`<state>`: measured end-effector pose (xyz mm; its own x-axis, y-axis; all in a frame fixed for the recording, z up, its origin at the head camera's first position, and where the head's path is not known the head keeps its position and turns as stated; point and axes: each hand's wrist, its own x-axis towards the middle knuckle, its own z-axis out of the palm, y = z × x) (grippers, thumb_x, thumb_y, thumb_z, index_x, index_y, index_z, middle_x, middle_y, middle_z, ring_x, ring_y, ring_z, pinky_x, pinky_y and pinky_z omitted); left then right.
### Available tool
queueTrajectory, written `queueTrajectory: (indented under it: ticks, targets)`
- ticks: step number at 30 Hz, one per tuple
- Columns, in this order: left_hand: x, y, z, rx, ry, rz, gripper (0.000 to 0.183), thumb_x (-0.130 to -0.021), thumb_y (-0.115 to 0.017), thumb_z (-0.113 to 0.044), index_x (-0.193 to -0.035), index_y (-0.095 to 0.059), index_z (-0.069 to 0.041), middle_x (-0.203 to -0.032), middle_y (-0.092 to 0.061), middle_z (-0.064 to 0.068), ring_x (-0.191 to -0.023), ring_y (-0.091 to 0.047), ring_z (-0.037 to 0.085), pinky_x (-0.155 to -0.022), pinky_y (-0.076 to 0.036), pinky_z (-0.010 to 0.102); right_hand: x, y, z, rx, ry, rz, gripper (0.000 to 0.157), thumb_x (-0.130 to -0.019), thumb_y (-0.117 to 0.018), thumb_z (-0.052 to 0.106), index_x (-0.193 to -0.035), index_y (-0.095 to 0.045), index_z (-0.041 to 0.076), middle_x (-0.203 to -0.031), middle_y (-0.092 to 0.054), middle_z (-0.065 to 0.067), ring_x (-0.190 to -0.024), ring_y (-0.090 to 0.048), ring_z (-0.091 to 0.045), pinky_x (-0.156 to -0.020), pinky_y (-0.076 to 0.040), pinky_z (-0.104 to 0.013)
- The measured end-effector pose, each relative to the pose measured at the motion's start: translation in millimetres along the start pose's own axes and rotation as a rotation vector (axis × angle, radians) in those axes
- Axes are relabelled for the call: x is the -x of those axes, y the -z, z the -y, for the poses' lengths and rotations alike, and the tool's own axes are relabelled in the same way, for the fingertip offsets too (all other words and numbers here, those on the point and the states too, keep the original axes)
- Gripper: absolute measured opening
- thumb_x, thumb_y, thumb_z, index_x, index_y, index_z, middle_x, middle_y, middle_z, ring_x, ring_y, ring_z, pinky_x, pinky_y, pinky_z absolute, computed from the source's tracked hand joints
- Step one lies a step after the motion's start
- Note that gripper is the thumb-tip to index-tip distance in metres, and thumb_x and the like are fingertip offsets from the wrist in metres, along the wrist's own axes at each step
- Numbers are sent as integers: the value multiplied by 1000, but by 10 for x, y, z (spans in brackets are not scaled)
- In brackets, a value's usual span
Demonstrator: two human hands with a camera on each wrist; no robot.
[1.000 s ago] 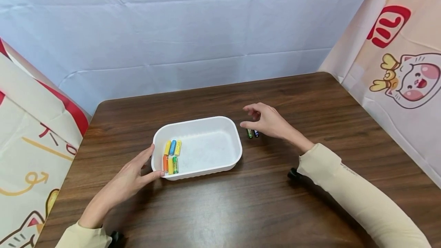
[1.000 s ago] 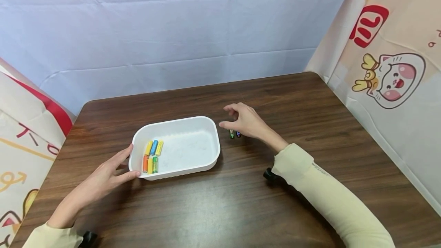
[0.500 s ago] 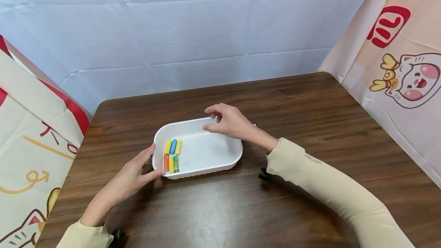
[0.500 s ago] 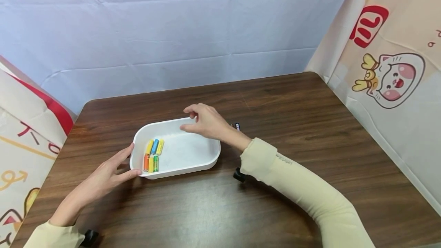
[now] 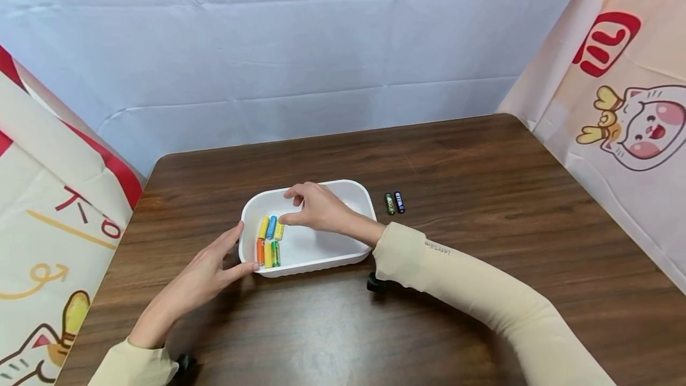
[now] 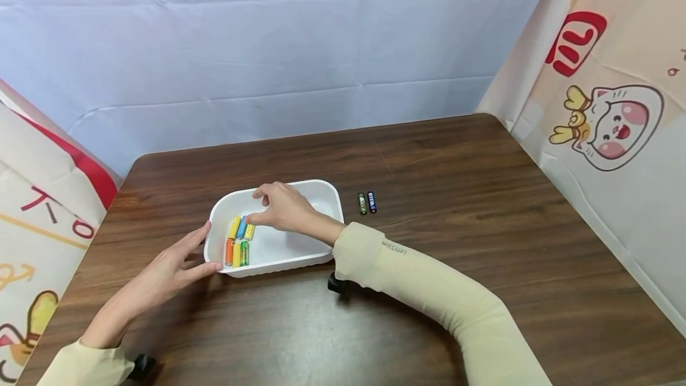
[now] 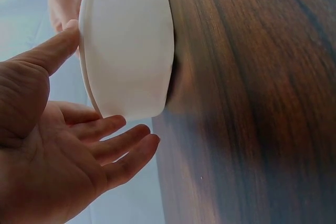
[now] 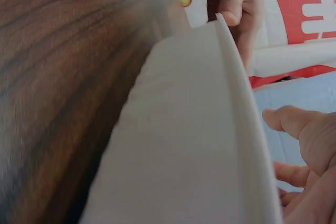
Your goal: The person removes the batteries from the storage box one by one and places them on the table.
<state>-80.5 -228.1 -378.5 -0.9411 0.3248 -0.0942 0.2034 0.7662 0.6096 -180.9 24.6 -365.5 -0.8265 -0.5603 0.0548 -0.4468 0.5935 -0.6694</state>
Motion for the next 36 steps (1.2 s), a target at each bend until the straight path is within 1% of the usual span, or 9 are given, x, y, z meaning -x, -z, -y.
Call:
queueTrajectory:
  ticks: [6,9,14,17,20,25,29,32,36]
  targets:
    - [-2,-8,3,-7,-14,-7,95,-97,-72,-44,-162,-21,2,-163,-29,29,-145,-36,48,-108,-40,64,-46,-162,29,25,-44,12,51,-89,-84,30,-128,-70,0,-107,-72,-15,-82,-56,-17,-68,-44,-23]
    - [-1,-11,-2,-9,-5,-3,96,-96,-72,-46,-163,-21,2,-163,-29,29,-145,-36,48,-108,-39,65,-60,-211,31,34,-68,13,50,-88,-85,29,-126,-71,0,-105,-72,-14,-84,-56,-16,-68,-44,-23]
    - [4,-16,-8,-8,7,4,98,-96,-72,-47,-163,-20,1,-163,-28,29,-145,-36,49,-108,-39,65,-87,-263,12,31,-86,11,47,-86,-87,26,-122,-73,-1,-99,-71,-12,-82,-56,-14,-68,-43,-21]
    - [12,-17,-4,-5,-5,-1,97,-96,-71,-47,-163,-20,2,-163,-29,29,-145,-37,48,-108,-40,64,-102,-294,-6,29,-102,8,46,-85,-88,24,-121,-74,0,-98,-71,-10,-83,-56,-13,-69,-43,-21]
    - [16,-14,2,-4,-22,-11,96,-97,-71,-47,-162,-21,3,-163,-29,29,-144,-38,48,-108,-41,64,-109,-340,-22,61,-122,9,45,-83,-88,25,-120,-74,2,-98,-70,-8,-86,-57,-13,-71,-45,-22]
    - [22,-11,11,-9,-44,-25,94,-98,-71,-44,-162,-21,4,-162,-30,30,-144,-38,48,-107,-41,63,-100,-429,-30,134,-137,22,46,-85,-88,28,-121,-74,3,-104,-70,-6,-93,-60,-15,-75,-50,-25]
    - [26,-14,12,-7,-42,-26,95,-97,-71,-44,-162,-21,4,-162,-30,31,-142,-40,48,-106,-43,63,-94,-466,-26,157,-141,12,46,-86,-87,29,-122,-73,4,-109,-71,-7,-97,-62,-18,-78,-52,-28]
    - [24,-17,12,-5,-40,-25,96,-97,-72,-45,-162,-21,4,-162,-30,30,-141,-42,48,-106,-44,62,-96,-484,-32,177,-146,5,46,-85,-87,30,-122,-73,5,-111,-71,-5,-100,-63,-17,-80,-53,-28]
    - [21,-18,15,0,-39,-24,97,-96,-72,-45,-162,-21,4,-162,-30,30,-141,-42,48,-106,-43,63,-100,-501,-34,193,-150,-3,48,-85,-87,33,-122,-73,6,-115,-70,-5,-104,-63,-18,-82,-54,-28]
